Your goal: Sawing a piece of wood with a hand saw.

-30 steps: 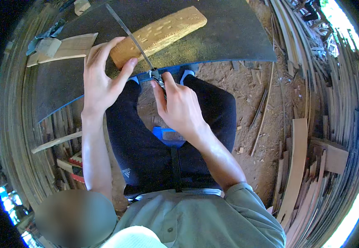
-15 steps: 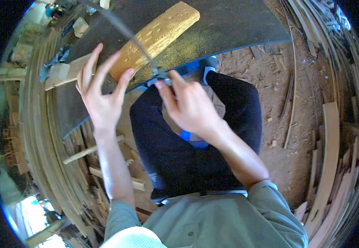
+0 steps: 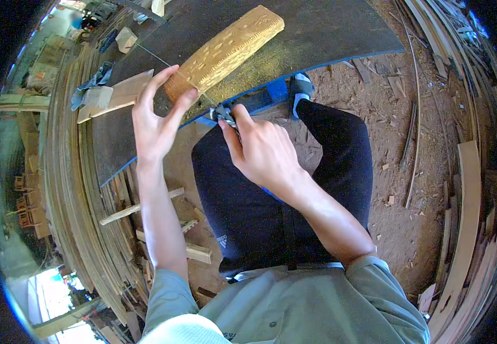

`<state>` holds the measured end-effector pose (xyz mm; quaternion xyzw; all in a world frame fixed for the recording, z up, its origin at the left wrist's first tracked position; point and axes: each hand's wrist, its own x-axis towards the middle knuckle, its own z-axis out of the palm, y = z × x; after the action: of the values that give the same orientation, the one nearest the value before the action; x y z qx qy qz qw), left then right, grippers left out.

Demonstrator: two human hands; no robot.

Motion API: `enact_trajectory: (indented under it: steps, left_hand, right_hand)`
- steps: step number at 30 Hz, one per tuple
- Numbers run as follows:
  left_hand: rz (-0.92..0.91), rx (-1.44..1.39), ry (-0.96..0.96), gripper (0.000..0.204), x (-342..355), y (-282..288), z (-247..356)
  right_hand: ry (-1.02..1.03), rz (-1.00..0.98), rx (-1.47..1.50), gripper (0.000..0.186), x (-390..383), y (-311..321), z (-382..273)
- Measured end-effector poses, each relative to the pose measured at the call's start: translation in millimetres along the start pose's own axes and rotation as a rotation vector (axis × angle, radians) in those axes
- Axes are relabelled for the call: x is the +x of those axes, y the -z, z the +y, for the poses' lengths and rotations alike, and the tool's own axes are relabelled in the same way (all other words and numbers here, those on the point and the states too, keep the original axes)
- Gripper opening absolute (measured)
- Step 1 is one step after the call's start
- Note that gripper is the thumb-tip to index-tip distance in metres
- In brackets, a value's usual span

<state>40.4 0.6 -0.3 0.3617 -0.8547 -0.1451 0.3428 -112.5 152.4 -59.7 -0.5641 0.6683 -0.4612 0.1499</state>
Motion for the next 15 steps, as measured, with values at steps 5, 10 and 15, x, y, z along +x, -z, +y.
enact_trajectory:
  steps: [5,10,15]
  left_hand:
    - [-0.031,-0.113,0.009,0.057,4.1,1.1,-9.1]
    - [-0.017,-0.081,-0.055,0.05,7.2,-6.8,-11.6]
    - [-0.028,-0.014,-0.1,0.053,9.5,-3.3,-8.1]
  right_hand:
    - [-0.029,-0.003,-0.028,0.029,9.7,-3.1,-4.7]
    - [-0.032,0.011,-0.036,0.029,13.8,-6.3,-3.9]
    - [-0.012,-0.002,-0.073,0.028,16.2,-4.4,-2.4]
